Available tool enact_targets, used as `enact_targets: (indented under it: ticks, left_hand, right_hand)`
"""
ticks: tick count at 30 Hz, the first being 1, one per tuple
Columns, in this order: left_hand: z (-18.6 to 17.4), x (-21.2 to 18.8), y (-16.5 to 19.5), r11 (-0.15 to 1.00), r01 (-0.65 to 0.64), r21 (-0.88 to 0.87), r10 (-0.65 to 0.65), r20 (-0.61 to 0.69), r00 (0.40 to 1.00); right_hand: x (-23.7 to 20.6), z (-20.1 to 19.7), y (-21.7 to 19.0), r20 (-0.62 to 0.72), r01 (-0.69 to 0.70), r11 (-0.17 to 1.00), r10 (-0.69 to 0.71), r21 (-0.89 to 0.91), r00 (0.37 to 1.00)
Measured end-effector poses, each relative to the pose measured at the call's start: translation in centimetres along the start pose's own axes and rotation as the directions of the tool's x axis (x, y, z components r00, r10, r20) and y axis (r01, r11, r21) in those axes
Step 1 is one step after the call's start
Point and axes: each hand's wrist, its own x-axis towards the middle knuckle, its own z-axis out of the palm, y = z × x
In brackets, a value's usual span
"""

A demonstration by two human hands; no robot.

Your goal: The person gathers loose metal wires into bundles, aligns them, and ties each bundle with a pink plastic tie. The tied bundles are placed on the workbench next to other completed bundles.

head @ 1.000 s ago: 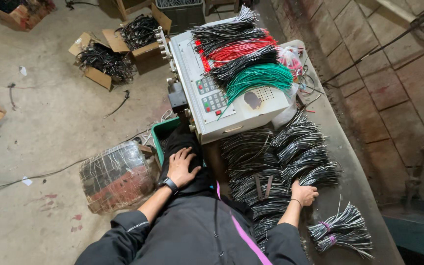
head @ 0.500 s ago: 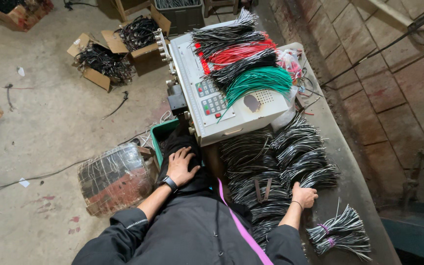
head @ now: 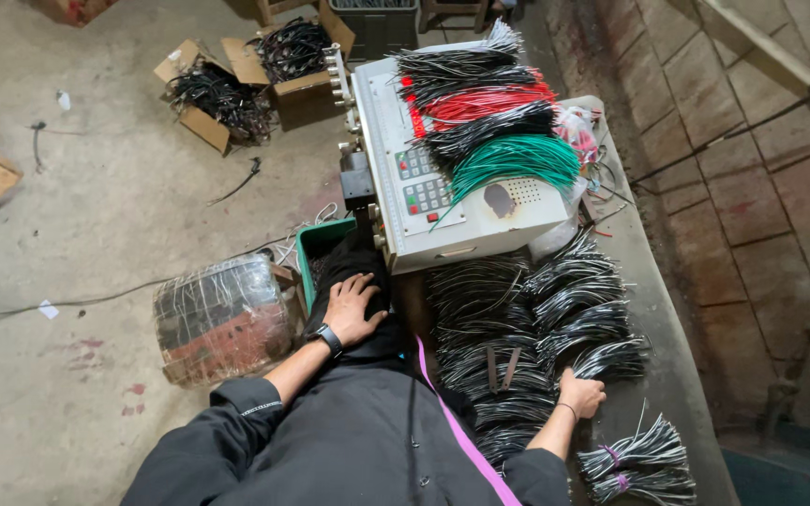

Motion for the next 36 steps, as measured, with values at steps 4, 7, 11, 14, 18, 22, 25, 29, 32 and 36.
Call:
enact_targets:
  ticks: [4, 7, 11, 14, 18, 22, 25, 29, 32, 36]
  left_hand:
    - [0.1, -0.5, -0.1, 1.0, 0.002, 0.0, -0.002, -0.009, 1.0]
    - [0.3, -0.7, -0.1, 1.0, 0.001, -0.002, -0.001, -0.009, 1.0]
    - [0.5, -1.0, 0.0, 1.0, -0.004, -0.004, 0.004, -0.02, 1.0]
    - [0.6, -1.1, 0.1, 1.0, 0.003, -0.002, -0.003, -0.018, 1.0]
    - [0.4, -1.3, 0.1, 1.0, 0.021, 0.007, -0.021, -0.005, 1.0]
    - [0.3, -1.5, -0.3, 1.0, 0.02, 0.005, -0.02, -0.012, 1.0]
    - [0.1, -1.6, -0.5, 1.0, 0.017, 0.004, -0.017, -0.007, 1.0]
    - [0.0, -1.8, -0.6, 1.0, 0.012, -0.003, -0.012, 0.0, 1.0]
    - [0.0, -1.9, -0.5, 1.0, 0.005, -0.008, -0.005, -0.011, 1.0]
    - [-0.1, -2.1, -0.7, 1.0, -0.005, -0.013, 0.005, -0.023, 1.0]
  right_hand:
    - [0.7, -0.3, 1.3, 0.012, 0.046, 0.997, -0.045, -0.06, 0.999]
    - [1.0, -0.4, 2.0, 0.013, 0.025, 0.995, -0.024, -0.093, 1.0]
    - [1.6, -0.5, 2.2, -0.04, -0.029, 0.983, 0.022, -0.181, 0.999]
    - [2.1, -0.7, 1.9, 0.051, -0.09, 0.987, 0.098, -0.136, 0.994]
    - [2.2, -0.8, 1.4, 0.107, -0.043, 0.99, 0.058, -0.137, 0.993]
    - [1.6, -0.7, 1.0, 0.06, -0.033, 0.979, 0.046, -0.201, 0.997]
    - [1.2, -0.9, 0.9, 0.076, -0.036, 0.977, 0.053, -0.21, 0.996]
    - [0.3, -2.0, 0.9, 0.105, -0.019, 0.977, 0.042, -0.211, 0.994]
    - [-0.3, -2.7, 0.8, 0.099, 0.012, 0.978, 0.009, -0.209, 0.995]
    - [-0.3, -2.7, 1.0, 0.105, 0.012, 0.982, 0.008, -0.188, 0.994]
